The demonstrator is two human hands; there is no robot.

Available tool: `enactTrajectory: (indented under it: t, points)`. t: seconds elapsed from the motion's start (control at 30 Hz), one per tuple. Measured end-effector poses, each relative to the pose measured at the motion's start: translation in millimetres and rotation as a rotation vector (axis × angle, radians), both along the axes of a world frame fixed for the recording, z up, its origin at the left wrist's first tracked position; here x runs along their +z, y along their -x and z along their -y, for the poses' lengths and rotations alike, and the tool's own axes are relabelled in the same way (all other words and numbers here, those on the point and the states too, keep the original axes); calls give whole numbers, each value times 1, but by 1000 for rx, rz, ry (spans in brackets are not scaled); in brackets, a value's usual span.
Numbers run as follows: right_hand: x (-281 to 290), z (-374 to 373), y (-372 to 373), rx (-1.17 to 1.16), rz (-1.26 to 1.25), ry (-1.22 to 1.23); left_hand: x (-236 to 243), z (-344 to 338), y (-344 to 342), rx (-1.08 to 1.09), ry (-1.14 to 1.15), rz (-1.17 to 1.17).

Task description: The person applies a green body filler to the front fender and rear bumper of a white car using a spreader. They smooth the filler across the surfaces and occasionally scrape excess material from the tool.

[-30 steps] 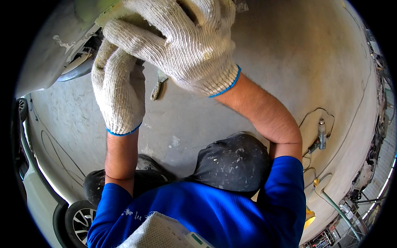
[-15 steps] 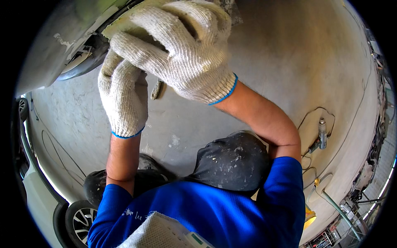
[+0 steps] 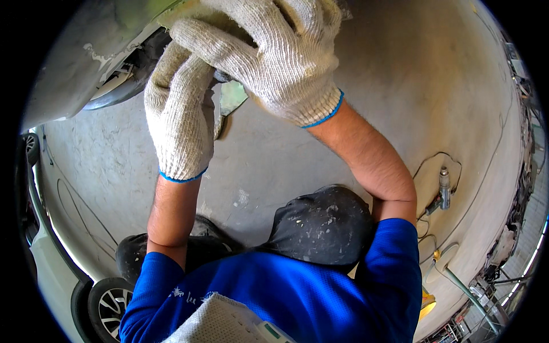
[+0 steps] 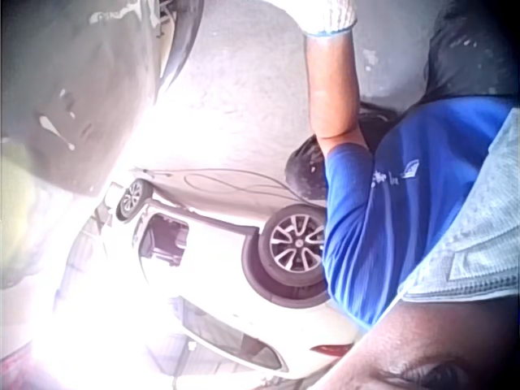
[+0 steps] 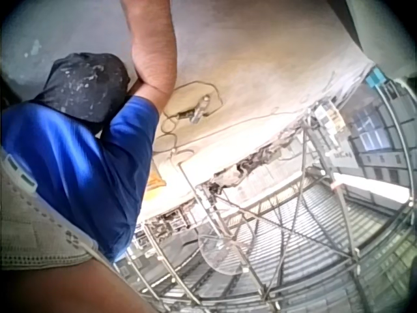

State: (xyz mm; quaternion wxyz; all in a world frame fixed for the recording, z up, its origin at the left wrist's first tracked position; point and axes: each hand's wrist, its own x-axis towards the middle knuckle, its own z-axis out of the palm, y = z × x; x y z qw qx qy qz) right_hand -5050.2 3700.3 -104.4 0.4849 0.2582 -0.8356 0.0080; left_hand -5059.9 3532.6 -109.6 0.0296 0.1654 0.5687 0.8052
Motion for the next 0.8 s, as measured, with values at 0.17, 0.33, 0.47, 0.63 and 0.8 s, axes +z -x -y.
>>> enactTrajectory:
  t: [0.17, 0.33, 0.47, 0.63, 0.8]
  points:
    - [2, 3, -5, 5, 3, 3, -1, 8, -2, -52, 22, -105]
    - [2, 6, -20, 306, 168, 327, -4, 5, -26, -16, 108, -152]
    - [1, 2, -36, 226, 344, 677, -23, 2, -28, 7, 89, -88]
    - [-11, 6, -34, 192, 659, 1215, -24, -3, -21, 96, 102, 38]
    - [-19, 2, -31, 239, 751, 1374, -17, 3, -17, 126, 170, 134]
